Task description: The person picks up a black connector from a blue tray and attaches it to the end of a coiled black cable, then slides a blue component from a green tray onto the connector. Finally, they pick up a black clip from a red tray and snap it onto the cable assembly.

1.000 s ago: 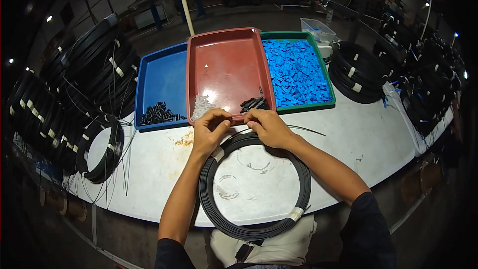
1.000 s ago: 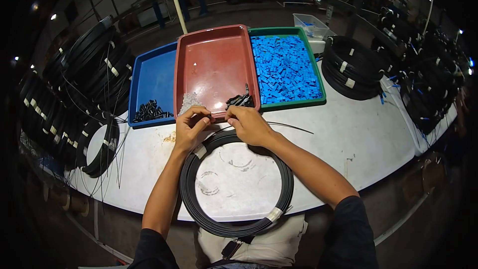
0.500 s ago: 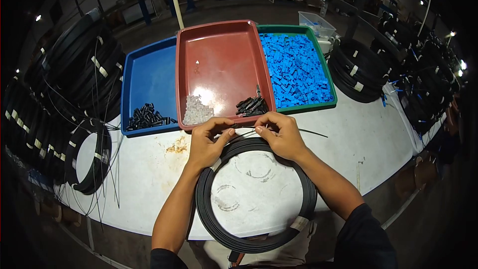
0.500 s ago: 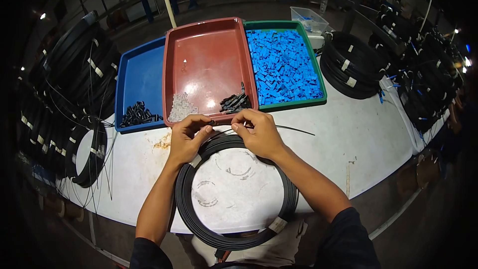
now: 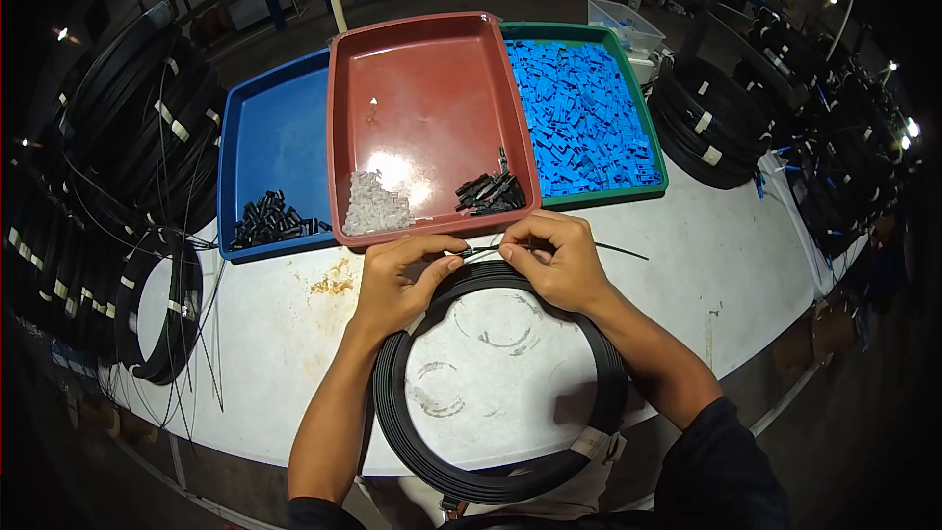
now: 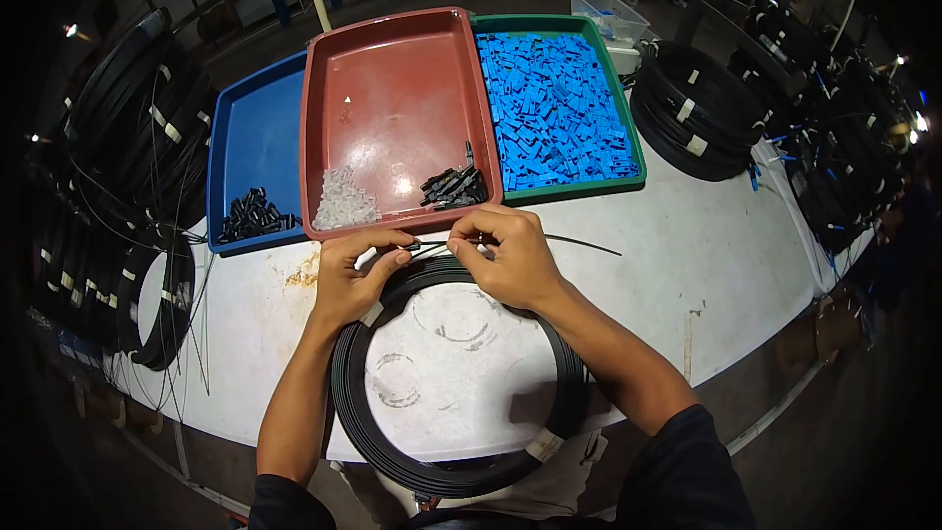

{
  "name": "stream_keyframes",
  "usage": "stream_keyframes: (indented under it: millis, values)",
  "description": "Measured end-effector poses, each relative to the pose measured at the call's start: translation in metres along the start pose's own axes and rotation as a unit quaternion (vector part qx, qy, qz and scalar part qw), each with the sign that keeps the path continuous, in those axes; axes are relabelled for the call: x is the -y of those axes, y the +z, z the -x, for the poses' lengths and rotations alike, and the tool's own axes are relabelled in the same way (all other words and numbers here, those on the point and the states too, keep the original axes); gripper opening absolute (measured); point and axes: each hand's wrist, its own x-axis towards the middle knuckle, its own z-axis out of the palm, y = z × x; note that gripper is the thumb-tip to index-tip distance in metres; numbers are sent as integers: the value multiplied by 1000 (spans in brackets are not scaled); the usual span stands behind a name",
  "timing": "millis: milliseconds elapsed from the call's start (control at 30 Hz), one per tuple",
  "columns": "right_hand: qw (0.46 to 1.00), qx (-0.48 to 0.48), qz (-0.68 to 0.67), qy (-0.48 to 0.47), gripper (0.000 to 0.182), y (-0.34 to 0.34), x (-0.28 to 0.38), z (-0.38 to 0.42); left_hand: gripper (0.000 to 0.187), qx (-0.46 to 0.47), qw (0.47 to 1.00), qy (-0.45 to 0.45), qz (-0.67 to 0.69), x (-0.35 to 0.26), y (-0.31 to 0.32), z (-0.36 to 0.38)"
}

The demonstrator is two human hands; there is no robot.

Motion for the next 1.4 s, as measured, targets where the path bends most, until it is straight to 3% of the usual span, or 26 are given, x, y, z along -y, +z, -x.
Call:
stream_keyframes:
  millis: [133, 267, 433, 567, 667, 733, 833, 967, 1133, 1400]
  values:
    - [1000, -10, -1, -25, 7, 2, -4, 1, 17, 13, 999, -48, 5, 0, -1, 1]
    - [998, 4, 30, -47, 7, 0, 1, 2, 17, 15, 999, -42, 6, 2, -1, 2]
    - [993, 15, 61, -102, 6, 2, 0, 3, 18, 49, 997, 44, -34, 1, -2, -2]
    - [992, 21, 49, -111, 6, 3, -2, 3, 20, 65, 996, 45, -49, -1, -2, -3]
    - [992, 16, 51, -111, 6, 2, -1, 3, 19, 43, 998, 25, -35, -4, 0, -1]
    - [993, 15, 52, -109, 7, 2, -1, 3, 18, -6, 998, 57, -39, 6, 0, 0]
    - [990, 10, 61, -124, 9, 3, -3, 4, 18, 31, 993, 85, -69, 8, -4, 0]
    - [988, 40, 71, -128, 17, 5, 5, 5, 13, 5, 991, 103, -91, 3, -2, -3]
    - [975, 53, 79, -202, 25, 10, -2, 4, 11, 36, 967, 203, -153, 2, -1, -8]
    - [977, 63, 70, -192, 21, 8, -3, 4, 10, 28, 966, 204, -154, 0, -1, -7]
